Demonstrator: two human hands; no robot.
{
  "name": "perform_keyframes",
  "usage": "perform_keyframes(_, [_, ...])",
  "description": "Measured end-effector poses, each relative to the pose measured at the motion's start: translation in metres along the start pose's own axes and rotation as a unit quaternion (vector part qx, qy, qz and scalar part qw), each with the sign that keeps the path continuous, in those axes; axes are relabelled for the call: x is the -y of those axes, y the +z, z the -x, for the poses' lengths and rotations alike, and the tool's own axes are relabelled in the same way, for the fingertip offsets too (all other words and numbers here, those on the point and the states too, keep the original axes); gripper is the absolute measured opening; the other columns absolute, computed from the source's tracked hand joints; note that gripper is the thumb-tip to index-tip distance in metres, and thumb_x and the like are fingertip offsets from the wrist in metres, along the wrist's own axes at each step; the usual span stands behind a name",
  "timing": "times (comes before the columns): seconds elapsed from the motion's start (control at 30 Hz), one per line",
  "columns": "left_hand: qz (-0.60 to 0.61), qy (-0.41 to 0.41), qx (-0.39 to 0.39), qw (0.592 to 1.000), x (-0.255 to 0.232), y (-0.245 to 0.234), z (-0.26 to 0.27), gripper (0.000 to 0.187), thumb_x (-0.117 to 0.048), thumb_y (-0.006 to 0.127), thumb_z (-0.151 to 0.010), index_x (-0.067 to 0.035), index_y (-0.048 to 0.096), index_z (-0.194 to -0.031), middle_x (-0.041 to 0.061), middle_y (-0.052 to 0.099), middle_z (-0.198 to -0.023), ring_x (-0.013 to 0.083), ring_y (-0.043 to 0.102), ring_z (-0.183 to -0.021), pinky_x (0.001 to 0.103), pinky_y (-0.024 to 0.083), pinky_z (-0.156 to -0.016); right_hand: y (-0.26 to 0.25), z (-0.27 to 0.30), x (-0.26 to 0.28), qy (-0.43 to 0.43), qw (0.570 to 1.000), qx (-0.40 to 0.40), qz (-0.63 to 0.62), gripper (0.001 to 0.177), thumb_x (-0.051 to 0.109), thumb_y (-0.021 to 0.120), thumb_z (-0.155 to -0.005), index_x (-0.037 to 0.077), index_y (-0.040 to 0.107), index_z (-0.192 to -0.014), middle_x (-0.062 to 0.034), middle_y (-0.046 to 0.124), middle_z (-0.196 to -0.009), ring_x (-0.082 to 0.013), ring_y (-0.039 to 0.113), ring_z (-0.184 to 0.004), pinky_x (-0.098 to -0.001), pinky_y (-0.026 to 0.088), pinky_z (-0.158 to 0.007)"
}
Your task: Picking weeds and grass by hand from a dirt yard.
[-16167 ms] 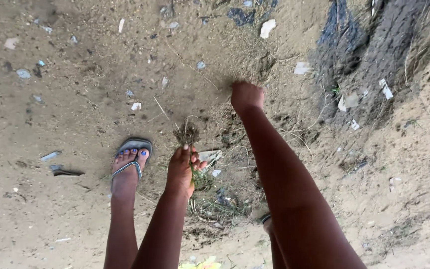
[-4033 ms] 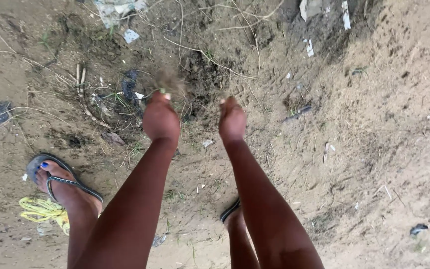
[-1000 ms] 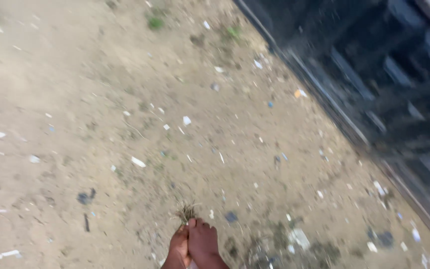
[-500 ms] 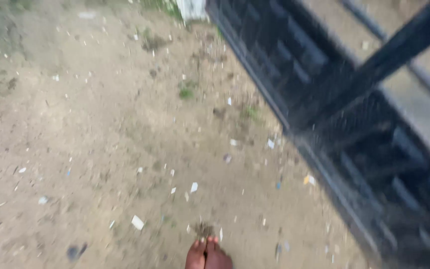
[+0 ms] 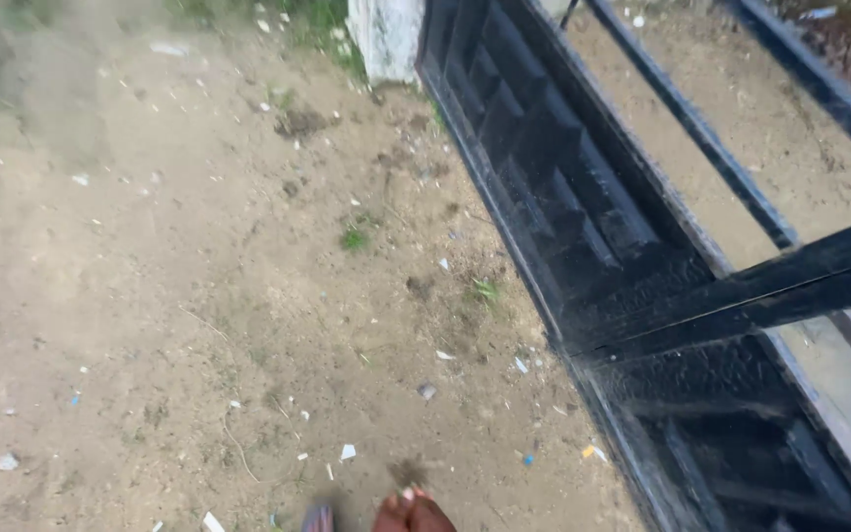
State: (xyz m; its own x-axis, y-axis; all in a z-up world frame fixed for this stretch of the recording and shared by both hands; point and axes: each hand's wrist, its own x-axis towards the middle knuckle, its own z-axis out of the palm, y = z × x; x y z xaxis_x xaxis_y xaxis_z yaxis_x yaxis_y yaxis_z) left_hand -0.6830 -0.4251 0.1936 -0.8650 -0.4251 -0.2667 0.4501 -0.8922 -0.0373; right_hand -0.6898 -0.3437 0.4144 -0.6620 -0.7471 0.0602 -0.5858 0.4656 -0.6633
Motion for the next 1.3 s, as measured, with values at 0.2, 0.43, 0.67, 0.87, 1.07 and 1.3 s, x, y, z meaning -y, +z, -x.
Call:
perform_keyframes(0.2, [-0.148, -0.009, -0.161, 0.976, -0.086, 0.097, -0.013, 0.016, -0.023, 0.06, -0.095, -0.01, 0.062, -0.085, 0.014, 0.072, -0.104, 0.0284, 0.069, -0.099, 0.042, 0.055, -0.093, -0.04, -0.131, 0.037, 0.11, 0.989, 0.021, -0.095, 0.032, 0.012, 0.059, -0.099, 0.005, 0.065, -0.13, -0.0182, 0.068, -0.122, -0.0354, 0.066, -0.111, -0.0404, 0.053, -0.095])
perform_keyframes(0.43, [-0.483, 0.042, -0.242, 0.84, -0.126, 0.235, -0.151, 0.026, -0.029, 0.058, -0.105, -0.004, 0.062, -0.096, 0.014, 0.074, -0.092, 0.0235, 0.07, -0.085, 0.038, 0.056, -0.086, -0.053, -0.243, -0.065, 0.302, 0.921, -0.034, -0.242, 0.025, 0.007, 0.064, -0.097, 0.006, 0.066, -0.122, -0.0108, 0.07, -0.11, -0.0182, 0.068, -0.092, -0.0311, 0.056, -0.08])
perform_keyframes(0.67, [-0.56, -0.006, -0.194, 0.805, -0.067, 0.231, -0.253, 0.027, -0.024, 0.052, -0.108, -0.002, 0.062, -0.098, 0.012, 0.072, -0.088, 0.0192, 0.066, -0.081, 0.035, 0.052, -0.084, -0.094, -0.259, -0.23, 0.32, 0.922, -0.075, -0.206, 0.027, -0.001, 0.065, -0.09, 0.004, 0.068, -0.117, -0.0115, 0.071, -0.105, -0.0186, 0.07, -0.093, -0.031, 0.055, -0.082])
perform_keyframes(0.87, [-0.592, -0.063, -0.15, 0.789, 0.006, 0.265, -0.359, 0.028, -0.022, 0.05, -0.109, 0.0, 0.062, -0.097, 0.01, 0.071, -0.087, 0.0181, 0.066, -0.083, 0.034, 0.052, -0.087, -0.165, -0.335, -0.333, 0.251, 0.968, 0.017, 0.013, 0.016, 0.006, 0.065, -0.092, 0.005, 0.067, -0.108, -0.0185, 0.07, -0.104, -0.0358, 0.068, -0.097, -0.0422, 0.055, -0.086])
perform_keyframes(1.07, [-0.724, -0.136, -0.132, 0.663, 0.007, 0.285, -0.445, 0.032, -0.026, 0.049, -0.108, 0.0, 0.063, -0.096, 0.008, 0.075, -0.088, 0.0165, 0.069, -0.084, 0.034, 0.053, -0.084, -0.126, -0.386, -0.463, 0.293, 0.938, 0.15, 0.111, 0.012, 0.009, 0.057, -0.093, 0.007, 0.065, -0.102, -0.0212, 0.066, -0.099, -0.0422, 0.064, -0.095, -0.0505, 0.053, -0.083])
perform_keyframes(1.3, [-0.763, -0.217, -0.097, 0.601, -0.052, 0.218, -0.551, 0.03, -0.027, 0.051, -0.106, 0.0, 0.065, -0.103, 0.011, 0.078, -0.088, 0.019, 0.072, -0.085, 0.034, 0.054, -0.084, 0.0, -0.443, -0.527, 0.35, 0.914, 0.164, 0.123, 0.013, 0.014, 0.056, -0.1, 0.01, 0.065, -0.108, -0.0215, 0.066, -0.103, -0.0433, 0.063, -0.1, -0.0538, 0.052, -0.086])
